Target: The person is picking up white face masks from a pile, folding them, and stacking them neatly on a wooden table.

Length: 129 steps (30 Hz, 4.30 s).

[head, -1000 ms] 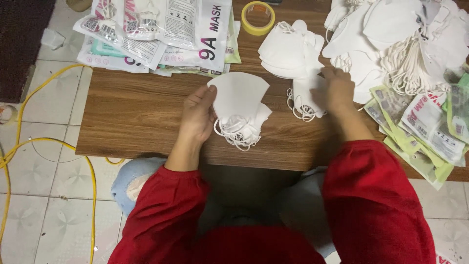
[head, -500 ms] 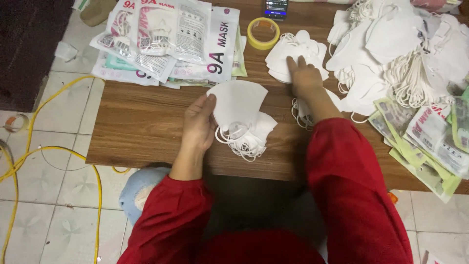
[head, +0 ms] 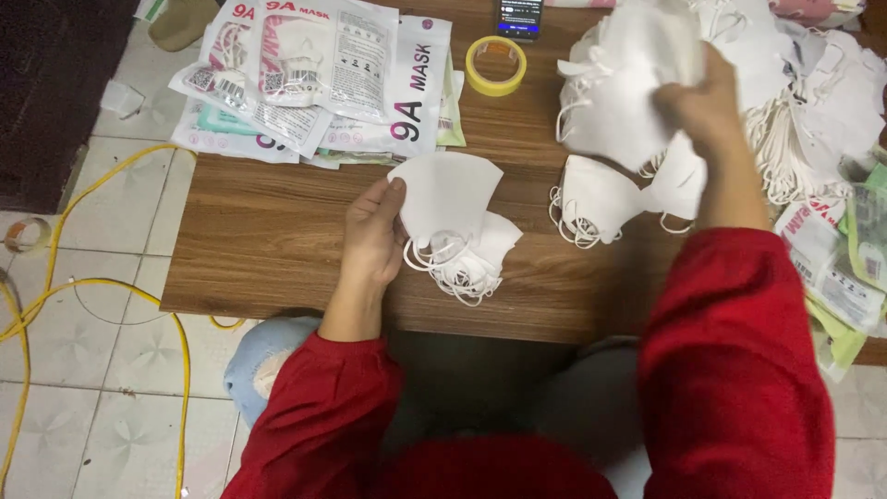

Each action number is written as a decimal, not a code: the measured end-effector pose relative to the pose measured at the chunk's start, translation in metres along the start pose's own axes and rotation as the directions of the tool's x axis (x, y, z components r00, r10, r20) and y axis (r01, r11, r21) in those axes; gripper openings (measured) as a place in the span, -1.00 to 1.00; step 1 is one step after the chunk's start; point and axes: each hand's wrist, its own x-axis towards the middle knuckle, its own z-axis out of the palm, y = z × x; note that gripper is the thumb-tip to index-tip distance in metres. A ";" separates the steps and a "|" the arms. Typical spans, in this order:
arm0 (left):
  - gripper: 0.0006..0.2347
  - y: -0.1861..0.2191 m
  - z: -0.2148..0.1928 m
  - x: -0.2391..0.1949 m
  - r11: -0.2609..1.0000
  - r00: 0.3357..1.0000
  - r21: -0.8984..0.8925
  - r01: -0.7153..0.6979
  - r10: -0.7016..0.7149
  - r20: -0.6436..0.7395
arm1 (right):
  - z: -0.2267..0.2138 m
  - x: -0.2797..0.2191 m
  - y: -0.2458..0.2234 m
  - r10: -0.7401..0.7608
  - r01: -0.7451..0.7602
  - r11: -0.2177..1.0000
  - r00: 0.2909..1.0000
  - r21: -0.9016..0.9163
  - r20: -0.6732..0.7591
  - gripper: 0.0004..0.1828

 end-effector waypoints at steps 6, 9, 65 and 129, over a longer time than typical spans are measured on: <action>-0.77 0.000 0.005 -0.003 0.999 0.999 0.044 0.030 -0.028 -0.028 | -0.023 -0.048 -0.024 0.474 -0.499 0.866 0.839 0.028 0.265 -0.01; -0.83 -0.025 -0.008 0.011 0.993 0.997 0.107 -0.056 0.062 -0.045 | 0.001 -0.077 0.016 0.320 -0.333 0.943 0.887 -0.016 0.333 -0.31; -0.79 -0.009 0.003 -0.005 0.988 0.997 0.143 0.053 -0.061 0.055 | -0.094 -0.080 0.007 0.549 -0.572 0.813 0.816 -0.114 -0.182 -0.33; -0.72 -0.066 -0.003 -0.005 0.911 0.972 0.399 0.104 -0.178 0.154 | 0.108 -0.139 -0.079 0.101 -0.231 0.947 0.874 0.223 0.476 -0.80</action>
